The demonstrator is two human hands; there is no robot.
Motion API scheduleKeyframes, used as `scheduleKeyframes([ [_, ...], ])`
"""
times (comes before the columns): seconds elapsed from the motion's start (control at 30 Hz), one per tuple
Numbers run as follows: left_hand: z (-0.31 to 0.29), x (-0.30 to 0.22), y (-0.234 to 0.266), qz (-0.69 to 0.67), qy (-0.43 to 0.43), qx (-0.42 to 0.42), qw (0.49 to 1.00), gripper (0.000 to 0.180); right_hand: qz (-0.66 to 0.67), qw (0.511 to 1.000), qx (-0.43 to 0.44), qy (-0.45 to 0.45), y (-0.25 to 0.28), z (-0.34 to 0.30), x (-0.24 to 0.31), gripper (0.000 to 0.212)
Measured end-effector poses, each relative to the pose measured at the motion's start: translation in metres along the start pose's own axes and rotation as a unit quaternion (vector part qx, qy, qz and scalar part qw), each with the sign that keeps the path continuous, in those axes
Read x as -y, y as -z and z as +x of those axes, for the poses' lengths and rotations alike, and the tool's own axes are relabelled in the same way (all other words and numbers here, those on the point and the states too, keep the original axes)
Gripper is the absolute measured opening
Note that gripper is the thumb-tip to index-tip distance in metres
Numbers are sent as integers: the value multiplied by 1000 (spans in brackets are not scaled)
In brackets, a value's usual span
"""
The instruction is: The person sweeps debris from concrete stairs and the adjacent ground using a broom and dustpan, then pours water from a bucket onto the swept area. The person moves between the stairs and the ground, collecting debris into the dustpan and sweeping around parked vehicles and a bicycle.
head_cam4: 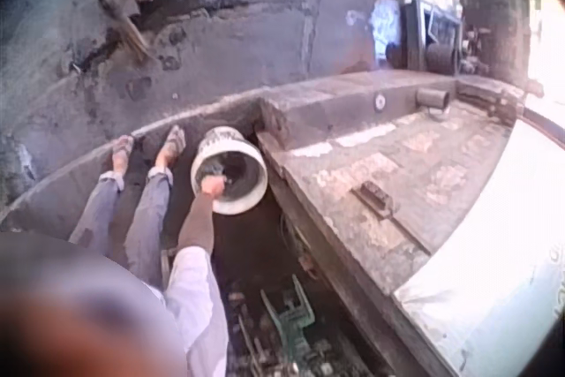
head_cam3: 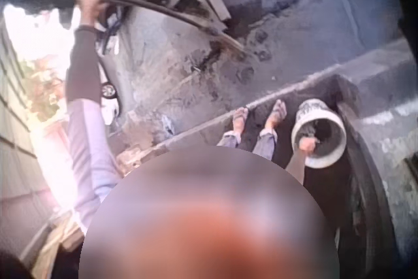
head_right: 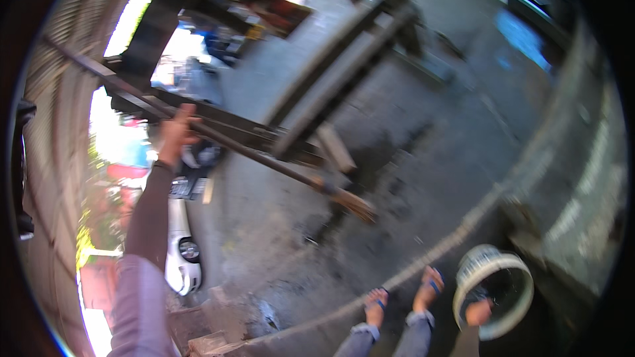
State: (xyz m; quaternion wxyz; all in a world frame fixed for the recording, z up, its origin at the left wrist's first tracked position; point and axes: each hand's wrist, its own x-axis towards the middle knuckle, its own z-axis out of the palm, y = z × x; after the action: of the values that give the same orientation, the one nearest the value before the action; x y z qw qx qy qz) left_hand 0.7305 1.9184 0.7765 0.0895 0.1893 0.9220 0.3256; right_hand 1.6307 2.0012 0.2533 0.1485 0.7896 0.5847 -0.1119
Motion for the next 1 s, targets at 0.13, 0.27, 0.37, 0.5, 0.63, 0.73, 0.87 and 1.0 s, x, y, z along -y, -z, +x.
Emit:
scheduleKeyframes([
  [0.13,39,25,0,-1,138,-96,986,59,192,973,115,-58,-11,11,1,29],
  [0.27,61,38,0,-44,172,-96,980,67,403,871,235,-156,60,-9,5,15],
  [0.37,59,51,-12,-11,173,-174,969,79,466,830,257,-165,105,-28,9,16],
  [0.5,-23,89,-96,91,-24,-238,967,88,443,860,194,-161,120,-60,-7,13],
  [0.63,-249,125,-271,-11,-8,58,998,57,408,892,134,-144,121,-91,-33,14],
  [0.73,-457,114,-405,32,-8,337,941,57,244,968,58,-32,134,-95,-45,20],
  [0.87,-647,61,-513,-190,272,499,800,96,147,986,74,11,156,-69,-60,22],
  [1.0,-706,21,-568,-151,347,419,826,80,73,987,112,94,165,-23,-84,26],
])
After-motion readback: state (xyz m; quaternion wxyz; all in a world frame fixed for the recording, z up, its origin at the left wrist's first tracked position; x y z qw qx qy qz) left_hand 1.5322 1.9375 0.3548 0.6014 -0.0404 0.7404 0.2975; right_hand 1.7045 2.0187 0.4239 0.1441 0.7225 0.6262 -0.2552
